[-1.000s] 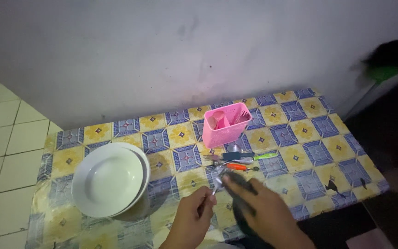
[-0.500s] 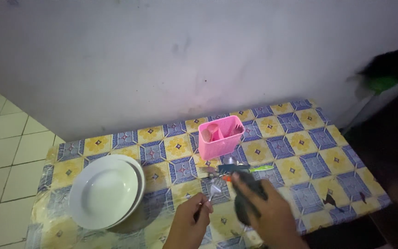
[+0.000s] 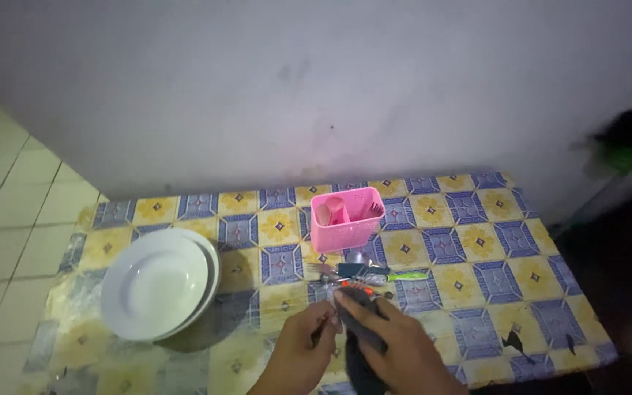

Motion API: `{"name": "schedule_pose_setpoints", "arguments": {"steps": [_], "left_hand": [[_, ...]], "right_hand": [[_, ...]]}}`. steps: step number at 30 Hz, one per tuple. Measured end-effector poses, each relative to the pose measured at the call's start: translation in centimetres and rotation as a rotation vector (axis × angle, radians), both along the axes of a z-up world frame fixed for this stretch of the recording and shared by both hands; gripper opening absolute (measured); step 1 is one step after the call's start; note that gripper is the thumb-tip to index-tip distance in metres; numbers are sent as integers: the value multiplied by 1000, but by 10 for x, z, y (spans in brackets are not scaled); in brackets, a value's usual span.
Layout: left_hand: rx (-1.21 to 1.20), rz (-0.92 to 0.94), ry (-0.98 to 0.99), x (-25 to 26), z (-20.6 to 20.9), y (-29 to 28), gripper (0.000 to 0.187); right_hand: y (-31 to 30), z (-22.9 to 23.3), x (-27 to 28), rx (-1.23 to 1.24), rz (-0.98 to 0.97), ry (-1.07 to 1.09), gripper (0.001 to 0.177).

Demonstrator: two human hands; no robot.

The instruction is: The person scrubs several pieces of cutlery with a dark sponge on a patterned tabletop and places each cleaned item into a pink plastic cutlery holder. The person handles a fork, a spoon, and a knife with an orange handle, scrubbing each before depositing it into the holder.

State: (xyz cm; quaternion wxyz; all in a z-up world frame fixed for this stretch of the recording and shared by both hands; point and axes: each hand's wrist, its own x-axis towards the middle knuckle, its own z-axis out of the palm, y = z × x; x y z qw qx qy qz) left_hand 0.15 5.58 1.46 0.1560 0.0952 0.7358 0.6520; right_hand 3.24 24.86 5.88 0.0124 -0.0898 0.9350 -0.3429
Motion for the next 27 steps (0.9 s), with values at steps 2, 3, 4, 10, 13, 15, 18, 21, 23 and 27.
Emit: {"name": "schedule_pose_setpoints", "arguments": {"steps": [2, 3, 4, 10, 13, 15, 18, 21, 23, 27], "left_hand": [[-22, 11, -15, 3, 9, 6, 11], [-46, 4, -22, 6, 12, 9, 11], [-48, 16, -34, 8, 13, 12, 11], [32, 42, -108, 13, 17, 25, 13], [11, 43, -49, 15, 20, 28, 14], [37, 40, -63, 16, 22, 32, 10], [-66, 46, -79, 12, 25, 34, 15], [41, 38, -31, 13, 20, 34, 8], [50, 22, -78, 10, 22, 31, 11], [-2, 48, -74, 6, 21, 25, 13]], "right_hand": [[14, -1, -10, 103, -83, -67, 79], [21, -2, -14, 204, -183, -120, 86], [23, -3, -12, 205, -170, -131, 86], [29, -2, -6, -64, 61, -31, 77], [37, 0, -13, 131, -79, -216, 68], [43, -6, -12, 154, -85, -116, 74], [35, 6, -13, 127, -15, -240, 80], [45, -4, -15, 170, -85, -127, 75], [40, -6, -16, 164, -95, -105, 79], [29, -8, -18, 77, 3, -175, 81]]}}
